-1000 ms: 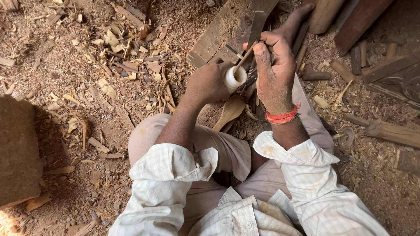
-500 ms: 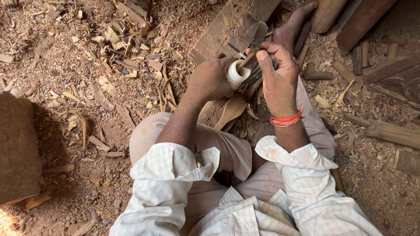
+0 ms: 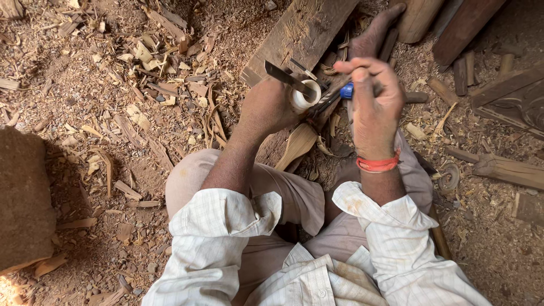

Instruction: The person sits on the floor and carves a small wooden object using a chisel and a wooden mallet. They repeatedly strike the chisel to shape the wood, creating shavings.

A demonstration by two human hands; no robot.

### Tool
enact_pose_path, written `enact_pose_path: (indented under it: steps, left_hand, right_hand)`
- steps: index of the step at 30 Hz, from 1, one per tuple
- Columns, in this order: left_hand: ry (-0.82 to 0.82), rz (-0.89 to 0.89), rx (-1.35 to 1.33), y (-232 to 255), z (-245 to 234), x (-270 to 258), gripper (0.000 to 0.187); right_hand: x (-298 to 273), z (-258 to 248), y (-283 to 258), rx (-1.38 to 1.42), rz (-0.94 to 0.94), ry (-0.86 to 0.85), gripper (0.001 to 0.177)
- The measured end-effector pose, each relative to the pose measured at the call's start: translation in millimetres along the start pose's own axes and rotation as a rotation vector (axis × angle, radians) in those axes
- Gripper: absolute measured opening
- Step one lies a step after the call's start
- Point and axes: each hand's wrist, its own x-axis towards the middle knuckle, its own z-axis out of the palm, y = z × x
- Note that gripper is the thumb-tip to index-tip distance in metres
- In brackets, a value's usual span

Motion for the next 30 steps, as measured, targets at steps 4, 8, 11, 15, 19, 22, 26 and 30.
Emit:
enact_pose_path:
  steps: [4, 8, 11, 15, 19, 22, 26, 30]
  left_hand:
    - [-0.135, -0.134, 0.051, -4.6, 1.2, -0.8, 0.067]
    - [-0.083, -0.078, 0.051, -2.7, 3.8, 3.3, 0.064]
    - [-0.069, -0.037, 0.080, -1.6, -1.0, 3.1, 0.062]
    - [-0.037, -0.004, 0.063, -1.9, 1.1, -3.7, 0.063]
    - [0.008, 0.026, 0.038, -7.7, 1.5, 3.2, 0.064]
    - [-0.022, -0.023, 0.098, -18.2, 3.5, 2.2, 0.071]
    - [-0.024, -0.106, 0.101, -30.1, -0.5, 3.6, 0.066]
    - [-0.046, -0.201, 0.266, -39.7, 1.6, 3.0, 0.068]
  right_hand:
    - [-5.2, 3.3, -19.8, 0.030, -0.216, 0.082, 0.016]
    - [2.5, 7.0, -17.4, -0.070, -0.356, 0.062, 0.017]
    - [9.9, 21.7, 0.8, -0.073, -0.303, -0.039, 0.016]
    - [-6.2, 26.6, 21.8, -0.139, -0.117, -0.188, 0.020]
    - [-9.1, 6.9, 37.9, -0.049, 0.184, -0.076, 0.027]
    - [-6.2, -17.3, 62.9, -0.096, 0.153, 0.088, 0.019]
    - [-2.5, -26.5, 110.3, -0.567, 0.238, -0.117, 0.015]
    - [-20.4, -5.0, 159.8, -0.961, 0.209, -0.291, 0.022]
